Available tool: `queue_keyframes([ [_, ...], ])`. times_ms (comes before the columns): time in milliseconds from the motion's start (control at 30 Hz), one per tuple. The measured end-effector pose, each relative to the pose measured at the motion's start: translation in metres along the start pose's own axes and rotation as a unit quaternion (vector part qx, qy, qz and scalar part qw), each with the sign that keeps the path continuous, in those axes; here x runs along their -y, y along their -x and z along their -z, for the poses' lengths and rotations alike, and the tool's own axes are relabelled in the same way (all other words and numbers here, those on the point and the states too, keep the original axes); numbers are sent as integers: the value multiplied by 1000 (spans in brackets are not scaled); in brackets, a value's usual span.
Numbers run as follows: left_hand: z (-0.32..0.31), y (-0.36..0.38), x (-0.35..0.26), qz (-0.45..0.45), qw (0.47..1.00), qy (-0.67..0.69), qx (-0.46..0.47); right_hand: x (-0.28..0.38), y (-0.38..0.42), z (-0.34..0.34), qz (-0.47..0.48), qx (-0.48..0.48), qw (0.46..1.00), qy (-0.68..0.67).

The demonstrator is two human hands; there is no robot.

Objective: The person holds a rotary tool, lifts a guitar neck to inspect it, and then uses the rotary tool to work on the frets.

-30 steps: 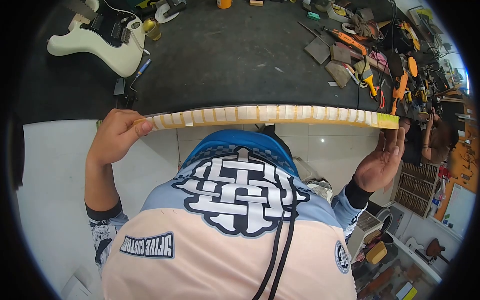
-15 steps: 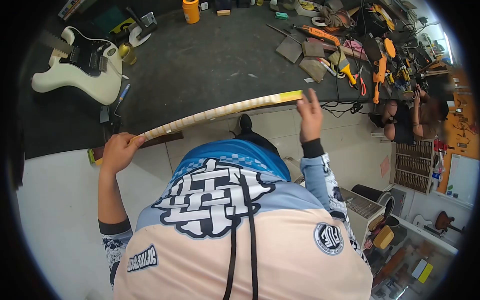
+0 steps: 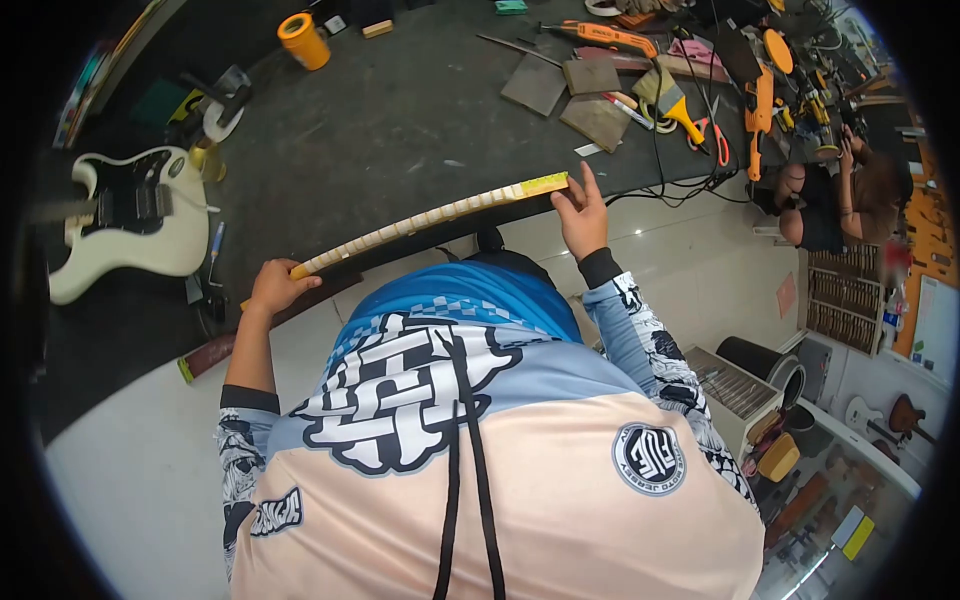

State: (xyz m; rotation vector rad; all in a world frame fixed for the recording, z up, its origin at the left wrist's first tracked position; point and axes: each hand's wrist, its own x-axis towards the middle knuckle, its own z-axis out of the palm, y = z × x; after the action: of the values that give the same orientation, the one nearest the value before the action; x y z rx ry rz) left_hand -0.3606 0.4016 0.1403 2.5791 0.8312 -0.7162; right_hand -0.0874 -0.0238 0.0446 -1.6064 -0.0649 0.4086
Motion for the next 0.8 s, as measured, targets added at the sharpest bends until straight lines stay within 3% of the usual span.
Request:
queue_keyframes([
  [100, 1, -22, -8, 35, 999, -14, 9, -14, -8, 13, 25, 36, 997, 61],
  [200, 3, -27, -11, 0, 998, -67, -11, -14, -16, 22, 21, 81, 989, 126],
  [467, -23, -26, -22, 39, 975, -173, -134, 15, -33, 39, -22, 140, 970, 197],
  [600, -32, -22, -23, 51, 960, -203, -187, 2, -41, 48, 12, 174, 958, 230],
  [800, -37, -26, -15, 94, 972, -147, -160, 17, -39, 54, 65, 182, 899, 392],
])
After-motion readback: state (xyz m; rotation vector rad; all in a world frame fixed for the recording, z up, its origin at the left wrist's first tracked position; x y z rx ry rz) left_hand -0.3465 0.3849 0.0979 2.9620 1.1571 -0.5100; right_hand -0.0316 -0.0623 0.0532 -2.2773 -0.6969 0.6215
